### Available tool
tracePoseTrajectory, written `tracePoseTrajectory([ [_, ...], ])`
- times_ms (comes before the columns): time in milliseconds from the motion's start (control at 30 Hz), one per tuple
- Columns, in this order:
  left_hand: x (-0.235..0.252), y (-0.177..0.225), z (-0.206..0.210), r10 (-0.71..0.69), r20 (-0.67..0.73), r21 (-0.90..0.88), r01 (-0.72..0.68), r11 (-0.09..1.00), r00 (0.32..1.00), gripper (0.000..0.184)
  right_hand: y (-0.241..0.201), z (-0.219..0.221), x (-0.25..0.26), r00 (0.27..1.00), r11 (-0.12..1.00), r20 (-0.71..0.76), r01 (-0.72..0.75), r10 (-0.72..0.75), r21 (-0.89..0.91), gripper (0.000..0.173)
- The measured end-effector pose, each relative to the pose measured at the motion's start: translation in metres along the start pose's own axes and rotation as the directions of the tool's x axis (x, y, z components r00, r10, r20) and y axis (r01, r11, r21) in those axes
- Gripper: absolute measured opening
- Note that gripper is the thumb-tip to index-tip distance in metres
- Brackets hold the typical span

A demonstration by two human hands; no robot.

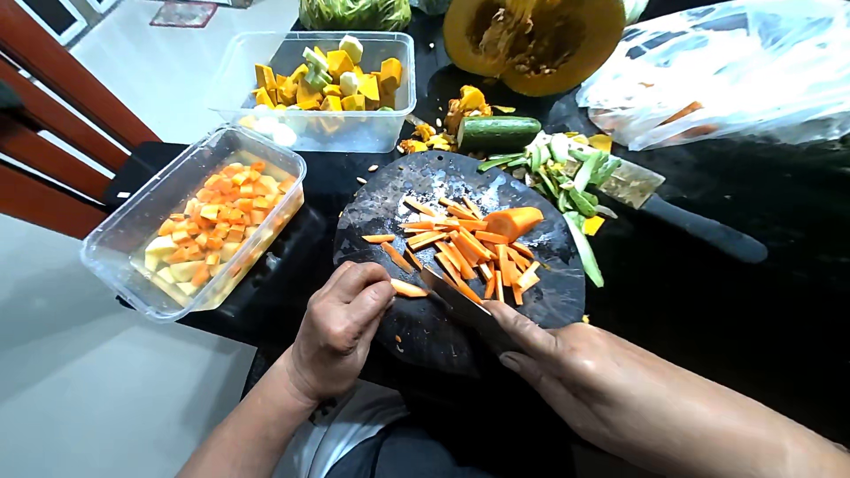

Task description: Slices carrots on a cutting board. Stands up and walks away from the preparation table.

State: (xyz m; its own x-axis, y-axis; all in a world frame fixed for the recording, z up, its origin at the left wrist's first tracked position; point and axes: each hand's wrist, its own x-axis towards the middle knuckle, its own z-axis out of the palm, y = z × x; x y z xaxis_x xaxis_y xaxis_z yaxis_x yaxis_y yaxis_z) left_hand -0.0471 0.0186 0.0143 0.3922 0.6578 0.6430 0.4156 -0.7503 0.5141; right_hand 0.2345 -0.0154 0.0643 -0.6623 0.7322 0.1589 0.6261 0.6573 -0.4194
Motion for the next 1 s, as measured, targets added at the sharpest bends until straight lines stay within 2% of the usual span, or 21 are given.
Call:
tracePoseTrajectory([
  [167, 0.003, 0.002, 0.001, -0.014, 0.01, 0.053, 0.013, 0.999, 1.0, 0.014, -0.004, 0.0, 0.013, 0.997, 0.995, -0.009, 0.082, -0.082, -0.054, 0.046],
  [367, 0.003, 0.002, 0.001, -0.001, 0.024, 0.081, -0.001, 0.997, 1.0, 0.016, -0.004, -0.001, 0.025, 0.992, 0.986, 0.058, 0.12, -0.114, -0.118, 0.045],
  [567, 0.002, 0.002, 0.003, -0.004, 0.02, 0.088, 0.002, 0.996, 1.0, 0.017, -0.01, 0.0, 0.028, 0.988, 0.935, 0.072, 0.154, -0.138, -0.318, 0.043],
  [667, 0.001, 0.003, 0.005, -0.025, 0.0, 0.115, 0.025, 0.993, 1.0, 0.016, -0.013, 0.002, 0.036, 0.985, 0.926, 0.107, 0.166, -0.137, -0.34, 0.043],
  [767, 0.001, 0.003, 0.005, -0.048, -0.007, 0.148, 0.049, 0.988, 0.999, 0.015, -0.013, 0.001, 0.041, 0.987, 0.967, 0.136, 0.112, -0.082, -0.229, 0.048],
  [833, 0.003, 0.005, 0.004, -0.112, -0.001, 0.175, 0.11, 0.978, 0.994, 0.016, -0.007, -0.003, 0.038, 0.984, 1.0, 0.178, 0.019, -0.017, -0.01, 0.045],
  [900, 0.009, 0.007, 0.001, -0.197, 0.035, 0.235, 0.184, 0.955, 0.98, 0.018, 0.001, -0.015, 0.03, 0.946, 0.965, 0.317, -0.141, 0.066, 0.221, 0.041],
  [1000, 0.028, 0.01, 0.007, -0.289, 0.171, 0.269, 0.237, 0.933, 0.942, 0.033, 0.013, -0.025, 0.012, 0.923, 0.875, 0.356, -0.288, 0.145, 0.389, 0.044],
])
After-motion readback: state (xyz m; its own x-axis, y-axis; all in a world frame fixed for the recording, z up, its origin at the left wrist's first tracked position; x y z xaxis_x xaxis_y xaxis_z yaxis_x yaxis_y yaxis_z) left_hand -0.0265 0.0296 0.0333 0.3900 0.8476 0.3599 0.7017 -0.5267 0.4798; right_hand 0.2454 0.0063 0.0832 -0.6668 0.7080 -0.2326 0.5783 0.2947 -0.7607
